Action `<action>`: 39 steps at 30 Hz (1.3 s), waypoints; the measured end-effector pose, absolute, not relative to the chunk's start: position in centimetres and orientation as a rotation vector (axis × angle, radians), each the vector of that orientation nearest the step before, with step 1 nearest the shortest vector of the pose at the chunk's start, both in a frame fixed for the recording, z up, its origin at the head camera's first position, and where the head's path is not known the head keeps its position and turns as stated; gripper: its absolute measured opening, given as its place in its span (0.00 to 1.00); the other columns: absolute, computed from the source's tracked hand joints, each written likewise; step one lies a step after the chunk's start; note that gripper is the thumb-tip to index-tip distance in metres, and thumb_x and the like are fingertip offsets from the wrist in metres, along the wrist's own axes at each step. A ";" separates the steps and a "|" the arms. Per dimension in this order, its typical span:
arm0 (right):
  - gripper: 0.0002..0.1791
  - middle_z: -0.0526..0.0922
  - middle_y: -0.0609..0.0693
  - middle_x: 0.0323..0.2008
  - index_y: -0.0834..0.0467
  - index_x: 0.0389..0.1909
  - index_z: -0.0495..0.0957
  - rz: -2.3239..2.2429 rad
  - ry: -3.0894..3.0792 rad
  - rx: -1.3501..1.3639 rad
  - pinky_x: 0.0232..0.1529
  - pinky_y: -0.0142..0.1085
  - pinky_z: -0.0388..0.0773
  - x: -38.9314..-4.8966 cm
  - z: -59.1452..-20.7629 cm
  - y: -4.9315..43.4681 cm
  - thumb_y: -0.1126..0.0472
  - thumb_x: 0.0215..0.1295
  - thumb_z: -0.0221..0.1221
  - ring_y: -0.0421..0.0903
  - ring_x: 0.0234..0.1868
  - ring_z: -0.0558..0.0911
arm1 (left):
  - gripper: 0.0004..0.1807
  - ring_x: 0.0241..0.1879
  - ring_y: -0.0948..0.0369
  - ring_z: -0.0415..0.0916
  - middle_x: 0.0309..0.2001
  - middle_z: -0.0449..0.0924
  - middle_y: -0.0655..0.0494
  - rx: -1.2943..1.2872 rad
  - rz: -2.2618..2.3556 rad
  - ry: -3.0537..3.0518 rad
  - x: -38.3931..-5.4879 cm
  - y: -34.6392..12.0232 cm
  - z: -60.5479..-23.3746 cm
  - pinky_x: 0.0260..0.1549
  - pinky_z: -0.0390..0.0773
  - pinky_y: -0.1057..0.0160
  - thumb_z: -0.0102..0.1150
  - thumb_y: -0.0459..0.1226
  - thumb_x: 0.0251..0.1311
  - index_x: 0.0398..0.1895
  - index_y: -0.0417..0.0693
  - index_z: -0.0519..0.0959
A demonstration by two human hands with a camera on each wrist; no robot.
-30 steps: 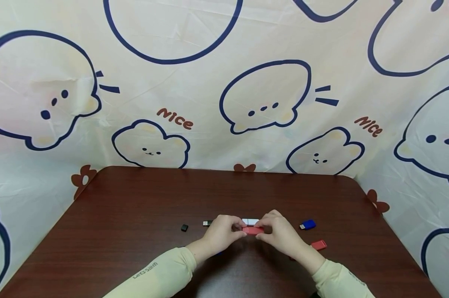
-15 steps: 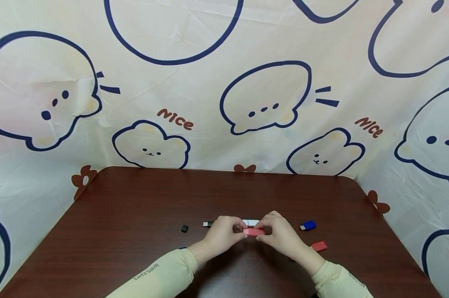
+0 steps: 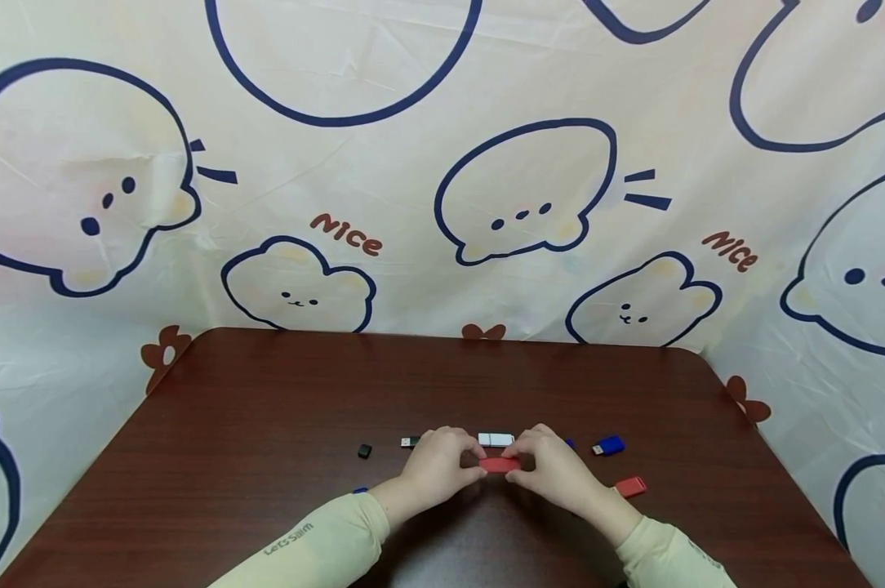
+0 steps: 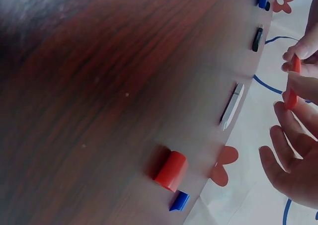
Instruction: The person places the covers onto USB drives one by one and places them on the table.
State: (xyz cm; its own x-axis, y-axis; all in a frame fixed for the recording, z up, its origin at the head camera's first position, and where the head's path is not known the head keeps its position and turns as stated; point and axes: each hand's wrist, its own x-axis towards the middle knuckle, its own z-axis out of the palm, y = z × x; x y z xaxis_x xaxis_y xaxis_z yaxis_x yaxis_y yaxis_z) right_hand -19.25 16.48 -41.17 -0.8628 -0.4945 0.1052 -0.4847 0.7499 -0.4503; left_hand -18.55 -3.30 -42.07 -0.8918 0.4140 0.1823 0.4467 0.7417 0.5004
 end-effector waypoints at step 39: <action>0.07 0.84 0.42 0.27 0.53 0.29 0.84 -0.328 3.002 -1.022 0.35 0.40 0.72 -18.6 -42.9 16.4 0.63 0.46 0.68 0.40 0.31 0.75 | 0.06 0.36 0.64 0.71 0.32 0.79 0.64 -0.725 -0.340 -2.916 -17.3 -1.6 -43.7 0.38 0.65 0.62 0.68 0.47 0.48 0.24 0.58 0.83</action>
State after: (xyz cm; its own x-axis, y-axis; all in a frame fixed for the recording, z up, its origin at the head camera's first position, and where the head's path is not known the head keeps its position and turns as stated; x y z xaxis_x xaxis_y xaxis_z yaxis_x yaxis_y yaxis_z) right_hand -18.59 16.39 -42.88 -0.7936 -0.5984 0.1099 -0.6080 0.7735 -0.1787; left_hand -17.35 -1.56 -43.72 -0.8786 0.4474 0.1671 0.4739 0.8603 0.1880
